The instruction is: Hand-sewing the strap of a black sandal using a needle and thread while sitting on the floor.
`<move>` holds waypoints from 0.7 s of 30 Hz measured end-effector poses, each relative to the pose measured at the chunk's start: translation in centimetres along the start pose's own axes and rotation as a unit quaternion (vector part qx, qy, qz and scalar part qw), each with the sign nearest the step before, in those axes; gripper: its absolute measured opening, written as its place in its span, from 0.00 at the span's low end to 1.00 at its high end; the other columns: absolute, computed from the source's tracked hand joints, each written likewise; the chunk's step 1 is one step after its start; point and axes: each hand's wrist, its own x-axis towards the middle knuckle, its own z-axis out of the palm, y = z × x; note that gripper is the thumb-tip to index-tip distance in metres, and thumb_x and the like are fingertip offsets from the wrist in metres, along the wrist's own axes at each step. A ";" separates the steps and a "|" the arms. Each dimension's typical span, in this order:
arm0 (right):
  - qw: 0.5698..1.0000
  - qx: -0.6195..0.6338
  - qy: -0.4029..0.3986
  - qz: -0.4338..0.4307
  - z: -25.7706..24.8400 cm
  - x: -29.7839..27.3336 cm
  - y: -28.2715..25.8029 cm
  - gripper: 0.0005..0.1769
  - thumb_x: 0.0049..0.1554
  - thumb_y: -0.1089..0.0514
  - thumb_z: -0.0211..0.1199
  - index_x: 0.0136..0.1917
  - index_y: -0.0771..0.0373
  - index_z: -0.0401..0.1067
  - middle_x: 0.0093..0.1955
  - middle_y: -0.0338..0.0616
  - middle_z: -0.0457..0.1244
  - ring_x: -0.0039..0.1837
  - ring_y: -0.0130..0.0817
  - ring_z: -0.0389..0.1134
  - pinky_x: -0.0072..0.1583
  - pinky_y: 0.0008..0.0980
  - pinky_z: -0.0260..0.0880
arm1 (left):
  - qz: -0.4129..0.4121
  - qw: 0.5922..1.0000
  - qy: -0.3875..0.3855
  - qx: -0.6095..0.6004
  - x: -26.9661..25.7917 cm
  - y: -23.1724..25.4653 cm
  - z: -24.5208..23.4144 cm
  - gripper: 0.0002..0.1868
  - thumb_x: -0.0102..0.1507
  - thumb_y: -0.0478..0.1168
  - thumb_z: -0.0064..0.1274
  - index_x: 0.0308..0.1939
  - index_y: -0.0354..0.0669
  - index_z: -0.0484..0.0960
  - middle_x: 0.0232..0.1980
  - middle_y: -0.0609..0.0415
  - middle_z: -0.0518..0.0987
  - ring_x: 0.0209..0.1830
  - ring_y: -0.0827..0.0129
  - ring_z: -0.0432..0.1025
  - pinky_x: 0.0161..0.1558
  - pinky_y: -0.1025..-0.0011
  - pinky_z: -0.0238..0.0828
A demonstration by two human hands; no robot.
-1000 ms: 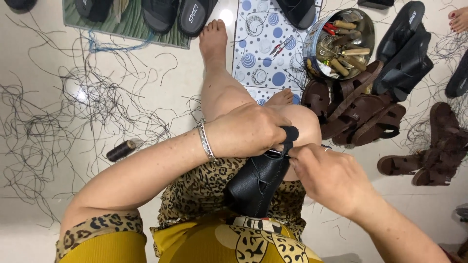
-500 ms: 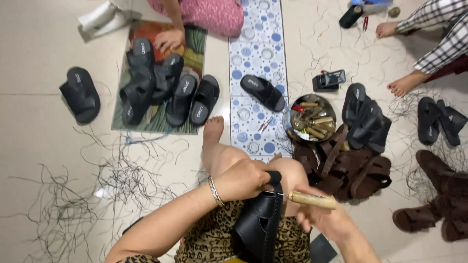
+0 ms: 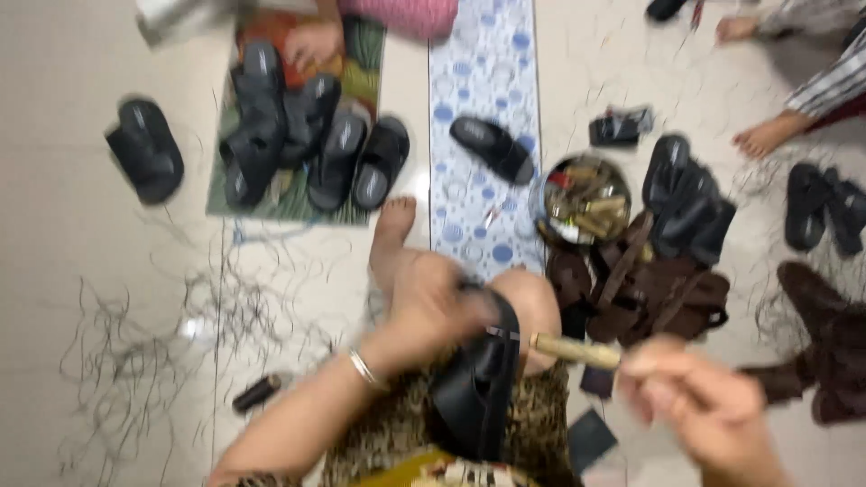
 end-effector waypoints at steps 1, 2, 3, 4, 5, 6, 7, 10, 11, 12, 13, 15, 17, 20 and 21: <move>0.996 -0.064 0.061 -0.016 0.0 0.8 -1.4 0.12 0.56 0.65 0.58 0.50 0.72 0.77 0.44 0.49 0.69 0.35 0.31 0.67 0.38 0.27 0.72 | -0.027 0.985 0.156 -0.065 0.8 -2.6 -2.8 0.11 0.64 0.44 0.54 0.35 0.40 0.84 0.25 0.55 0.80 0.20 0.75 0.69 0.22 0.79 0.64; 0.984 -0.129 0.119 -0.026 0.0 1.5 -2.7 0.12 0.56 0.71 0.53 0.52 0.77 0.72 0.52 0.56 0.67 0.38 0.34 0.66 0.42 0.28 0.72 | -0.060 0.942 0.308 -0.123 1.2 -5.5 -5.3 0.11 0.63 0.39 0.52 0.30 0.34 0.80 0.23 0.50 0.79 0.18 0.73 0.68 0.18 0.77 0.60; 0.986 -0.124 0.111 -0.002 0.7 1.3 -3.2 0.12 0.56 0.71 0.53 0.52 0.77 0.72 0.52 0.56 0.67 0.38 0.34 0.66 0.42 0.28 0.72 | -0.083 0.940 0.304 -0.132 -0.2 -5.8 -6.6 0.11 0.63 0.39 0.52 0.30 0.34 0.80 0.23 0.50 0.79 0.18 0.73 0.68 0.18 0.77 0.60; 0.979 -0.153 0.137 -0.013 1.1 1.7 -3.6 0.13 0.56 0.75 0.53 0.55 0.80 0.70 0.58 0.61 0.64 0.41 0.36 0.66 0.44 0.29 0.71 | -0.059 0.921 0.376 -0.081 -0.7 -5.8 -8.5 0.08 0.64 0.37 0.56 0.33 0.35 0.81 0.24 0.53 0.79 0.18 0.75 0.69 0.19 0.78 0.64; 0.970 -0.183 0.161 -0.023 1.5 2.2 -4.1 0.15 0.57 0.78 0.53 0.58 0.83 0.67 0.63 0.66 0.61 0.43 0.37 0.65 0.47 0.30 0.70 | -0.034 0.895 0.443 -0.027 -1.2 -5.6 -10.5 0.06 0.66 0.36 0.59 0.36 0.35 0.83 0.26 0.56 0.78 0.19 0.77 0.70 0.20 0.80 0.68; 0.971 -0.181 0.159 -0.015 1.6 2.7 -3.4 0.15 0.57 0.78 0.53 0.58 0.83 0.67 0.63 0.66 0.61 0.43 0.37 0.65 0.47 0.30 0.70 | -0.042 0.896 0.442 -0.028 -1.7 -6.8 -10.1 0.06 0.66 0.36 0.59 0.36 0.35 0.83 0.26 0.56 0.78 0.19 0.77 0.70 0.20 0.80 0.68; 0.953 -0.272 0.122 -0.054 1.7 3.1 -2.8 0.15 0.55 0.75 0.57 0.56 0.79 0.71 0.60 0.63 0.65 0.47 0.38 0.68 0.50 0.29 0.72 | -0.051 0.834 0.472 0.282 -2.3 -8.0 -9.6 0.08 0.66 0.37 0.56 0.39 0.34 0.84 0.39 0.50 0.80 0.32 0.66 0.72 0.30 0.71 0.71; 0.913 -0.393 0.038 -0.100 3.5 5.4 -1.9 0.15 0.54 0.69 0.62 0.55 0.69 0.76 0.56 0.55 0.68 0.46 0.34 0.69 0.46 0.26 0.72 | 0.094 0.772 0.404 0.481 -2.1 -4.1 -5.5 0.06 0.63 0.34 0.53 0.39 0.35 0.82 0.46 0.46 0.79 0.45 0.55 0.72 0.46 0.60 0.70; 0.899 -0.425 -0.009 -0.108 4.4 6.1 -1.8 0.14 0.55 0.65 0.64 0.56 0.64 0.77 0.55 0.50 0.68 0.40 0.28 0.67 0.39 0.24 0.69 | 0.235 0.825 0.348 0.378 -2.0 -1.7 -3.4 0.04 0.59 0.29 0.53 0.38 0.37 0.79 0.40 0.48 0.78 0.45 0.55 0.70 0.51 0.59 0.65; 0.899 -0.425 -0.012 -0.106 5.3 6.6 -1.9 0.14 0.55 0.65 0.64 0.56 0.64 0.77 0.55 0.50 0.68 0.40 0.28 0.67 0.39 0.24 0.69 | 0.233 0.827 0.349 0.375 -1.5 -1.4 -2.2 0.04 0.59 0.29 0.53 0.38 0.37 0.79 0.40 0.48 0.78 0.45 0.55 0.70 0.51 0.59 0.65; 0.865 -0.486 -0.035 -0.118 6.1 7.0 -1.9 0.15 0.54 0.61 0.66 0.56 0.62 0.76 0.55 0.45 0.67 0.45 0.33 0.67 0.45 0.30 0.69 | 0.285 0.827 0.271 0.403 -1.0 -0.9 -1.1 0.07 0.56 0.33 0.55 0.39 0.39 0.82 0.47 0.49 0.78 0.51 0.56 0.68 0.57 0.56 0.61; 0.824 -0.547 -0.057 -0.133 7.0 7.6 -1.8 0.16 0.53 0.56 0.68 0.55 0.59 0.75 0.55 0.40 0.67 0.50 0.37 0.68 0.51 0.35 0.68 | 0.338 0.816 0.194 0.427 -0.3 -0.2 0.1 0.11 0.53 0.36 0.56 0.39 0.41 0.85 0.53 0.49 0.78 0.57 0.56 0.66 0.62 0.52 0.56; 0.808 -0.565 -0.079 -0.143 7.3 7.8 -1.4 0.16 0.52 0.55 0.69 0.53 0.61 0.74 0.54 0.44 0.67 0.49 0.39 0.68 0.52 0.37 0.68 | 0.376 0.793 0.172 0.448 0.1 0.3 0.4 0.05 0.52 0.36 0.55 0.23 0.41 0.76 0.40 0.46 0.74 0.46 0.55 0.66 0.61 0.53 0.59; 0.793 -0.587 -0.081 -0.141 7.2 7.9 -0.7 0.15 0.54 0.56 0.67 0.53 0.59 0.72 0.53 0.43 0.67 0.46 0.40 0.68 0.51 0.38 0.68 | 0.312 0.908 0.087 0.264 -1.2 1.1 0.6 0.19 0.60 0.37 0.61 0.16 0.39 0.74 0.44 0.53 0.80 0.43 0.61 0.68 0.58 0.62 0.66; 0.795 -0.585 -0.082 -0.137 7.0 7.6 -0.1 0.15 0.54 0.56 0.67 0.53 0.59 0.72 0.53 0.43 0.67 0.46 0.40 0.68 0.51 0.38 0.68 | 0.310 0.910 0.084 0.262 -1.4 0.9 0.9 0.19 0.60 0.37 0.61 0.16 0.39 0.74 0.44 0.53 0.80 0.43 0.61 0.68 0.58 0.62 0.66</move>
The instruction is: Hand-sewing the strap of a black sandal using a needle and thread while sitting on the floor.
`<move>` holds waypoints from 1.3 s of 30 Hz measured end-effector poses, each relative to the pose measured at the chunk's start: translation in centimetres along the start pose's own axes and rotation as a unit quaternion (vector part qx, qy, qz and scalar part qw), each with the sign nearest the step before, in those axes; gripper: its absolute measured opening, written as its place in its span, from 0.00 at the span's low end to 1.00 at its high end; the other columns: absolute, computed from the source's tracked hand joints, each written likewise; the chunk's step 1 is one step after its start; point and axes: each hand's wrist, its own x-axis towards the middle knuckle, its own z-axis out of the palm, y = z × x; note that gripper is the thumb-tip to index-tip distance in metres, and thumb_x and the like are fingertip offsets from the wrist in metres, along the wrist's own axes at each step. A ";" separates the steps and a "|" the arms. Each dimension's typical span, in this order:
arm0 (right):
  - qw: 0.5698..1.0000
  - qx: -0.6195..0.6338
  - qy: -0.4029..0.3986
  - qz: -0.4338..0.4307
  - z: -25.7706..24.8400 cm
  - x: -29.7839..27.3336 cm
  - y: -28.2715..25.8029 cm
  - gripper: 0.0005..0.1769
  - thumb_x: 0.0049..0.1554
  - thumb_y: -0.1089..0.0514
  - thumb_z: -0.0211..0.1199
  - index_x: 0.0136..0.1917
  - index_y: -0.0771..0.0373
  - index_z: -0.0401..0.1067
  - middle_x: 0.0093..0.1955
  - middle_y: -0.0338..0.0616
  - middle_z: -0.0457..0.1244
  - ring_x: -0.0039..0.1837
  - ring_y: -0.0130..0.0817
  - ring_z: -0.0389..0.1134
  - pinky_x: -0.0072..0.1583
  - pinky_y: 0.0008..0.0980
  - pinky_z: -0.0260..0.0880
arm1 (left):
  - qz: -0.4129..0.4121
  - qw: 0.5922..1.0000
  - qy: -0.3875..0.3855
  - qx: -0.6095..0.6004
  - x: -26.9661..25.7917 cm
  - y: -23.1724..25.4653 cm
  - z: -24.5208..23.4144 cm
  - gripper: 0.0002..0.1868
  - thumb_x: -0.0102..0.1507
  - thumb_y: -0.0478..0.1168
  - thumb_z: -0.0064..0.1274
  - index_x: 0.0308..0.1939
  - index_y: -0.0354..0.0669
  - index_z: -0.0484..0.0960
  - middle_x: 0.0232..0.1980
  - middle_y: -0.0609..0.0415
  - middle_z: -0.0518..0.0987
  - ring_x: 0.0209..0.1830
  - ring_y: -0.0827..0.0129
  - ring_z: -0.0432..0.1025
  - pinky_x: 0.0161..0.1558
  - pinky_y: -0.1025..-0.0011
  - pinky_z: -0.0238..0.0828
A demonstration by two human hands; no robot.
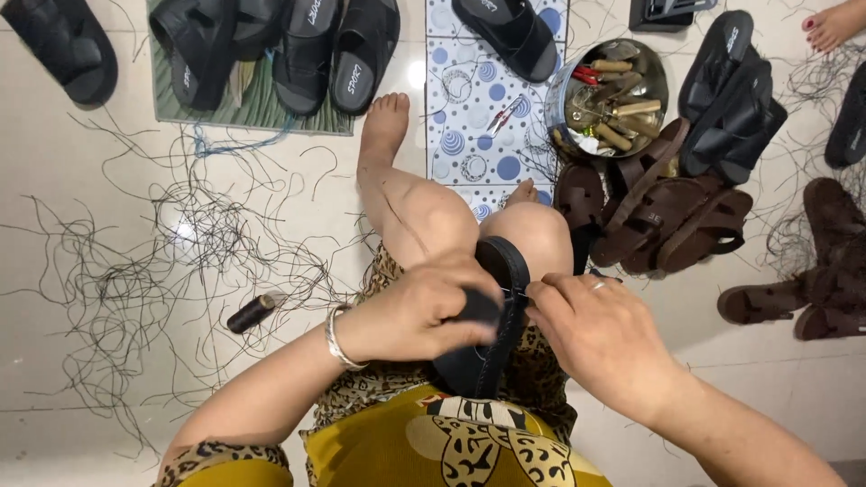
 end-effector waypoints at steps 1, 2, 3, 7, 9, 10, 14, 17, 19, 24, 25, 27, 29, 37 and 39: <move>0.999 0.037 -0.025 0.022 0.5 -0.2 0.3 0.15 0.53 0.57 0.66 0.54 0.60 0.70 0.50 0.43 0.67 0.40 0.40 0.70 0.43 0.38 0.69 | -0.087 0.961 -0.031 -0.260 -0.3 0.2 0.1 0.10 0.60 0.36 0.61 0.26 0.39 0.79 0.48 0.54 0.82 0.45 0.67 0.71 0.57 0.69 0.70; 0.995 0.075 -0.049 0.045 0.9 -0.4 0.7 0.16 0.53 0.58 0.66 0.54 0.60 0.68 0.47 0.44 0.68 0.35 0.40 0.71 0.35 0.38 0.71 | -0.167 0.848 -0.061 -0.500 -0.7 0.3 0.2 0.04 0.61 0.35 0.62 0.36 0.40 0.84 0.51 0.55 0.83 0.46 0.74 0.75 0.56 0.75 0.74; 0.995 0.076 -0.051 0.043 1.4 -0.4 1.0 0.16 0.53 0.58 0.66 0.54 0.60 0.68 0.47 0.44 0.68 0.35 0.40 0.71 0.35 0.38 0.71 | -0.169 0.847 -0.059 -0.500 -0.9 -0.1 0.9 0.04 0.61 0.35 0.62 0.36 0.40 0.84 0.51 0.55 0.83 0.46 0.74 0.75 0.56 0.75 0.74; 0.982 0.174 -0.023 0.077 2.9 -1.1 1.3 0.14 0.55 0.59 0.67 0.53 0.61 0.69 0.38 0.40 0.68 0.32 0.36 0.69 0.34 0.37 0.67 | -0.341 0.815 0.039 -0.467 -0.8 -0.7 2.8 0.10 0.62 0.30 0.58 0.48 0.38 0.84 0.37 0.57 0.80 0.28 0.78 0.72 0.32 0.81 0.72; 0.979 0.185 -0.006 0.085 2.8 -1.2 1.0 0.15 0.55 0.59 0.67 0.55 0.62 0.69 0.35 0.40 0.67 0.30 0.34 0.67 0.33 0.36 0.65 | -0.399 0.854 0.062 -0.329 0.0 -0.1 2.6 0.13 0.61 0.28 0.56 0.50 0.38 0.83 0.28 0.62 0.76 0.21 0.81 0.67 0.25 0.82 0.66; 0.987 0.152 0.022 0.046 2.4 -1.0 0.8 0.21 0.54 0.62 0.68 0.60 0.63 0.69 0.42 0.42 0.68 0.34 0.33 0.68 0.35 0.34 0.67 | -0.385 0.871 0.012 -0.304 0.4 0.2 2.2 0.19 0.60 0.29 0.57 0.55 0.38 0.79 0.28 0.61 0.77 0.20 0.80 0.68 0.24 0.82 0.65; 0.979 0.023 -0.201 0.033 -1.6 -2.5 2.7 0.39 0.50 0.54 0.58 0.75 0.38 0.62 0.37 0.32 0.60 0.33 0.30 0.67 0.33 0.34 0.66 | -0.316 0.914 -0.004 -0.254 1.2 0.6 1.9 0.23 0.59 0.31 0.56 0.60 0.38 0.73 0.27 0.59 0.76 0.21 0.76 0.68 0.25 0.78 0.65; 0.979 0.016 -0.170 0.114 -4.7 -5.3 6.7 0.27 0.53 0.53 0.63 0.67 0.42 0.71 0.37 0.28 0.68 0.22 0.31 0.64 0.26 0.35 0.65 | -0.337 0.918 -0.019 -0.206 1.5 0.5 0.6 0.22 0.62 0.31 0.51 0.61 0.34 0.71 0.29 0.60 0.78 0.18 0.76 0.69 0.21 0.79 0.66; 0.954 0.144 -0.195 0.178 -3.2 -5.4 7.0 0.31 0.48 0.50 0.68 0.67 0.42 0.74 0.38 0.29 0.73 0.25 0.29 0.68 0.29 0.32 0.68 | -0.297 0.950 -0.013 -0.099 1.0 0.5 0.2 0.15 0.63 0.32 0.51 0.54 0.33 0.72 0.32 0.54 0.77 0.21 0.69 0.71 0.25 0.73 0.69; 0.722 0.679 0.006 0.136 6.3 -6.3 4.9 0.17 0.56 0.66 0.64 0.59 0.64 0.77 0.47 0.46 0.73 0.32 0.17 0.62 0.32 0.13 0.63 | -0.249 0.966 -0.026 0.068 -0.2 1.0 1.7 0.18 0.66 0.44 0.55 0.25 0.37 0.75 0.22 0.47 0.76 0.26 0.57 0.73 0.29 0.63 0.73; 0.651 0.738 0.034 0.177 6.5 -5.9 3.7 0.06 0.60 0.64 0.61 0.50 0.66 0.75 0.50 0.49 0.69 0.34 0.21 0.61 0.32 0.17 0.64 | -0.281 0.959 0.006 -0.037 0.0 1.0 1.8 0.09 0.65 0.38 0.54 0.43 0.35 0.74 0.23 0.54 0.74 0.21 0.67 0.69 0.23 0.72 0.67; 0.571 0.789 0.065 0.217 6.7 -5.3 2.2 0.10 0.63 0.61 0.59 0.41 0.68 0.73 0.54 0.52 0.66 0.36 0.24 0.61 0.33 0.21 0.64 | -0.309 0.940 0.035 -0.141 0.0 1.1 2.1 0.20 0.63 0.31 0.53 0.60 0.33 0.74 0.23 0.62 0.71 0.16 0.78 0.65 0.16 0.82 0.62; 0.565 0.815 0.001 0.130 6.5 -4.7 2.1 0.14 0.64 0.61 0.54 0.34 0.60 0.66 0.32 0.39 0.62 0.29 0.22 0.58 0.31 0.21 0.63 | -0.314 0.919 0.154 -0.182 -0.3 0.9 2.7 0.12 0.64 0.29 0.53 0.52 0.38 0.81 0.23 0.65 0.65 0.18 0.80 0.59 0.20 0.81 0.58; 0.838 0.529 0.081 0.103 6.0 -2.3 -1.1 0.17 0.53 0.68 0.65 0.56 0.60 0.76 0.41 0.44 0.72 0.34 0.24 0.65 0.33 0.18 0.65 | -0.231 0.825 0.174 -0.486 -0.3 3.2 0.7 0.13 0.65 0.29 0.58 0.53 0.38 0.77 0.45 0.57 0.74 0.32 0.82 0.67 0.42 0.82 0.68; 0.920 0.351 0.152 0.087 6.5 -1.5 -2.1 0.13 0.47 0.69 0.68 0.48 0.69 0.77 0.42 0.50 0.71 0.38 0.31 0.72 0.36 0.21 0.73 | -0.163 0.799 0.145 -0.560 -0.2 3.9 0.8 0.05 0.67 0.26 0.54 0.45 0.38 0.77 0.63 0.48 0.76 0.41 0.79 0.72 0.57 0.79 0.76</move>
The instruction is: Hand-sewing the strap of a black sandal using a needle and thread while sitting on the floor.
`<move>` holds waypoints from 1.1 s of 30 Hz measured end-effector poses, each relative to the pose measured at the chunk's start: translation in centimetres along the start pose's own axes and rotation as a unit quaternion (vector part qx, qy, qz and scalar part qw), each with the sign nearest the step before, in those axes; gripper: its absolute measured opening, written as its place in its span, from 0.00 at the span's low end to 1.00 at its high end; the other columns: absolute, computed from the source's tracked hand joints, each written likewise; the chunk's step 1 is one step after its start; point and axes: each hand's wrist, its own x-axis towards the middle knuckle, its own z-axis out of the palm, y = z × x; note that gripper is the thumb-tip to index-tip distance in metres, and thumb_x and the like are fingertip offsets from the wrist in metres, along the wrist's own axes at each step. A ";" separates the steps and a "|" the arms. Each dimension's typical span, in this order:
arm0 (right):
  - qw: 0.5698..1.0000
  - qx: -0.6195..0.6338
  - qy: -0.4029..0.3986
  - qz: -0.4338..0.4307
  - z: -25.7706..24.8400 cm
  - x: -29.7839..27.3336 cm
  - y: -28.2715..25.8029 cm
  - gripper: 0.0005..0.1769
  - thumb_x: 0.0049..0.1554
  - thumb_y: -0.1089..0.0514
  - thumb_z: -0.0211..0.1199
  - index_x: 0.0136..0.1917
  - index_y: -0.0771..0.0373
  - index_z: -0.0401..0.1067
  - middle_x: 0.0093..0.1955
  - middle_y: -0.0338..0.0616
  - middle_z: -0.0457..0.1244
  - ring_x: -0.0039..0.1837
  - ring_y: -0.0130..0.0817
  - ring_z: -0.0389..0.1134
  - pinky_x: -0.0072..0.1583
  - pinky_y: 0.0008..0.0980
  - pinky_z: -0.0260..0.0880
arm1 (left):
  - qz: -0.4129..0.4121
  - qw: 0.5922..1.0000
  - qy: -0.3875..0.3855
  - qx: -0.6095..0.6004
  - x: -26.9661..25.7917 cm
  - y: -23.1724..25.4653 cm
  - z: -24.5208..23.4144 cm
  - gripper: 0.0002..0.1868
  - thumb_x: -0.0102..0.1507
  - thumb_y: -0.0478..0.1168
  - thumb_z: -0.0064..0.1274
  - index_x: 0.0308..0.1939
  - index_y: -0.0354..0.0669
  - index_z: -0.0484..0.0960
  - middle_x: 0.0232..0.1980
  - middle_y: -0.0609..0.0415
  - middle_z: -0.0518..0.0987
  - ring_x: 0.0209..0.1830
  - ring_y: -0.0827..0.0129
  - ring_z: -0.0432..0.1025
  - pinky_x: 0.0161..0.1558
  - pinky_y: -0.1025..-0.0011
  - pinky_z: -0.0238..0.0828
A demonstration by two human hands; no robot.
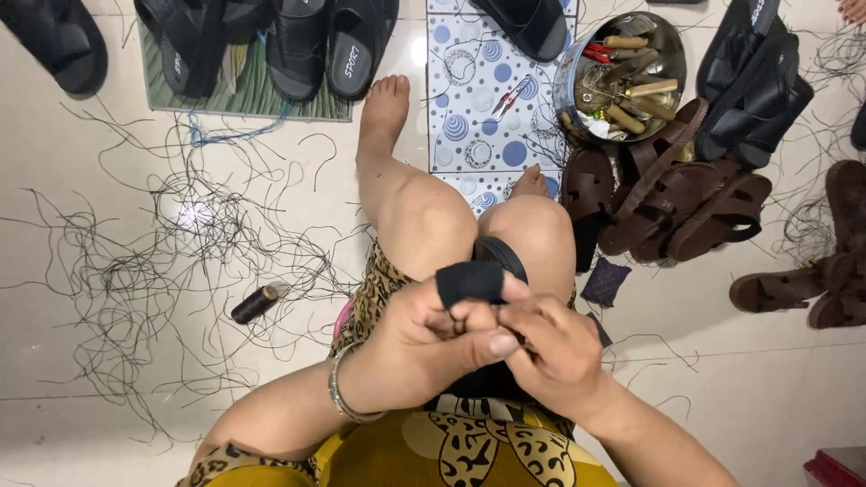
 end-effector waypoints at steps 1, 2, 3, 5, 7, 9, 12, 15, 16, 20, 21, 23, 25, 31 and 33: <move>0.994 -0.083 0.054 -0.041 0.0 -0.3 0.8 0.08 0.48 0.69 0.68 0.43 0.65 0.76 0.41 0.47 0.70 0.39 0.32 0.69 0.36 0.24 0.68 | -0.021 0.999 0.020 0.035 -0.1 0.2 -0.1 0.04 0.67 0.29 0.54 0.41 0.39 0.76 0.64 0.50 0.76 0.36 0.82 0.67 0.48 0.82 0.71; 0.977 -0.167 0.104 -0.080 -0.1 -0.7 1.5 0.06 0.49 0.70 0.67 0.39 0.62 0.74 0.41 0.45 0.68 0.39 0.32 0.65 0.37 0.27 0.62 | -0.043 0.996 0.041 0.068 -0.2 0.2 -0.2 0.05 0.67 0.31 0.54 0.37 0.41 0.75 0.64 0.52 0.77 0.31 0.84 0.62 0.38 0.84 0.67; 0.977 -0.167 0.103 -0.079 -3.2 -0.6 5.9 0.06 0.49 0.70 0.67 0.39 0.62 0.74 0.41 0.45 0.68 0.39 0.32 0.65 0.37 0.27 0.62 | -0.044 0.996 0.042 0.067 -0.2 0.0 -1.5 0.05 0.67 0.31 0.54 0.37 0.41 0.75 0.64 0.52 0.77 0.31 0.84 0.62 0.38 0.84 0.67; 0.952 -0.145 0.268 -0.016 -9.0 -4.4 14.4 0.18 0.64 0.87 0.55 0.51 0.68 0.61 0.45 0.52 0.61 0.43 0.39 0.60 0.44 0.34 0.64 | -0.050 0.958 0.082 0.269 -0.2 -0.4 -4.2 0.10 0.65 0.42 0.56 0.45 0.40 0.84 0.19 0.71 0.61 0.19 0.84 0.59 0.24 0.84 0.60; 0.916 -0.047 0.349 0.193 -14.7 -5.6 16.6 0.08 0.72 0.69 0.56 0.54 0.56 0.64 0.39 0.38 0.57 0.38 0.27 0.56 0.38 0.27 0.56 | -0.197 0.898 0.023 0.393 -0.4 1.1 -6.1 0.11 0.63 0.47 0.59 0.38 0.43 0.87 0.20 0.65 0.72 0.17 0.80 0.64 0.23 0.80 0.65; 0.821 0.052 0.413 0.391 -17.2 -6.7 17.1 0.04 0.79 0.50 0.57 0.57 0.45 0.67 0.33 0.24 0.52 0.32 0.15 0.51 0.33 0.21 0.48 | -0.334 0.797 -0.044 0.501 -0.9 1.3 -7.7 0.14 0.60 0.52 0.62 0.31 0.47 0.89 0.20 0.60 0.83 0.14 0.77 0.71 0.22 0.76 0.69; 0.905 -0.063 0.336 0.253 -13.8 -6.4 14.6 0.17 0.82 0.68 0.59 0.81 0.69 0.64 0.58 0.46 0.62 0.45 0.23 0.58 0.44 0.21 0.59 | -0.274 0.867 -0.128 0.396 -1.0 -0.4 -8.0 0.25 0.65 0.50 0.58 0.17 0.43 0.73 0.17 0.62 0.72 0.14 0.77 0.62 0.22 0.75 0.63; 0.899 0.342 0.184 0.203 -6.7 -3.2 8.1 0.17 0.66 0.64 0.54 0.68 0.61 0.67 0.73 0.48 0.60 0.51 0.22 0.67 0.48 0.19 0.71 | -0.009 0.983 -0.128 0.131 1.8 -0.8 -6.8 0.10 0.72 0.47 0.49 0.53 0.56 0.83 0.66 0.55 0.77 0.69 0.65 0.71 0.77 0.57 0.63; 0.958 0.240 0.026 0.154 -5.4 -1.4 5.2 0.22 0.62 0.60 0.58 0.70 0.58 0.67 0.59 0.43 0.66 0.48 0.24 0.70 0.48 0.22 0.76 | 0.039 0.990 -0.136 -0.009 3.0 -0.5 -6.5 0.11 0.73 0.46 0.52 0.58 0.55 0.83 0.70 0.52 0.76 0.70 0.66 0.72 0.82 0.60 0.61; 0.975 0.026 -0.159 0.152 -4.3 -0.4 2.2 0.07 0.54 0.60 0.66 0.45 0.57 0.83 0.40 0.36 0.70 0.31 0.20 0.61 0.33 0.18 0.61 | 0.110 0.961 -0.095 -0.235 4.3 1.8 -8.1 0.17 0.78 0.44 0.48 0.63 0.35 0.80 0.66 0.41 0.79 0.70 0.55 0.74 0.76 0.64 0.72; 0.975 0.025 -0.161 0.153 -4.2 -0.6 2.5 0.07 0.54 0.60 0.66 0.45 0.57 0.83 0.40 0.36 0.70 0.31 0.20 0.61 0.33 0.18 0.61 | 0.111 0.961 -0.094 -0.237 4.2 1.8 -9.1 0.17 0.78 0.44 0.48 0.63 0.35 0.80 0.66 0.41 0.79 0.70 0.55 0.74 0.76 0.64 0.72; 0.908 0.363 -0.088 0.191 -4.0 -1.3 2.9 0.09 0.60 0.62 0.60 0.48 0.66 0.80 0.61 0.54 0.68 0.41 0.24 0.70 0.40 0.18 0.75 | 0.109 0.958 0.018 -0.266 3.8 1.5 -11.1 0.27 0.78 0.51 0.33 0.51 0.36 0.86 0.30 0.56 0.75 0.30 0.69 0.73 0.47 0.66 0.81; 0.875 0.454 -0.033 0.168 -1.8 -1.6 4.2 0.14 0.64 0.58 0.55 0.41 0.68 0.75 0.45 0.56 0.65 0.30 0.27 0.65 0.30 0.21 0.69 | 0.091 0.964 0.100 -0.231 3.8 0.6 -12.1 0.26 0.76 0.49 0.36 0.41 0.33 0.83 0.24 0.61 0.59 0.22 0.73 0.58 0.32 0.71 0.64; 0.820 0.545 0.023 0.176 -0.7 -1.4 7.7 0.22 0.70 0.54 0.46 0.35 0.66 0.62 0.30 0.52 0.58 0.21 0.21 0.54 0.20 0.21 0.60 | 0.206 0.889 0.244 0.328 2.6 -4.2 -14.7 0.16 0.68 0.42 0.52 0.33 0.30 0.76 0.21 0.56 0.60 0.14 0.71 0.52 0.19 0.71 0.53; 0.830 0.533 0.015 0.163 -2.2 -0.7 5.3 0.21 0.69 0.55 0.47 0.35 0.66 0.62 0.31 0.54 0.59 0.22 0.21 0.55 0.21 0.20 0.60 | 0.282 0.685 0.193 0.644 2.5 -4.1 -11.4 0.09 0.65 0.35 0.58 0.38 0.34 0.73 0.29 0.49 0.76 0.19 0.63 0.62 0.25 0.65 0.60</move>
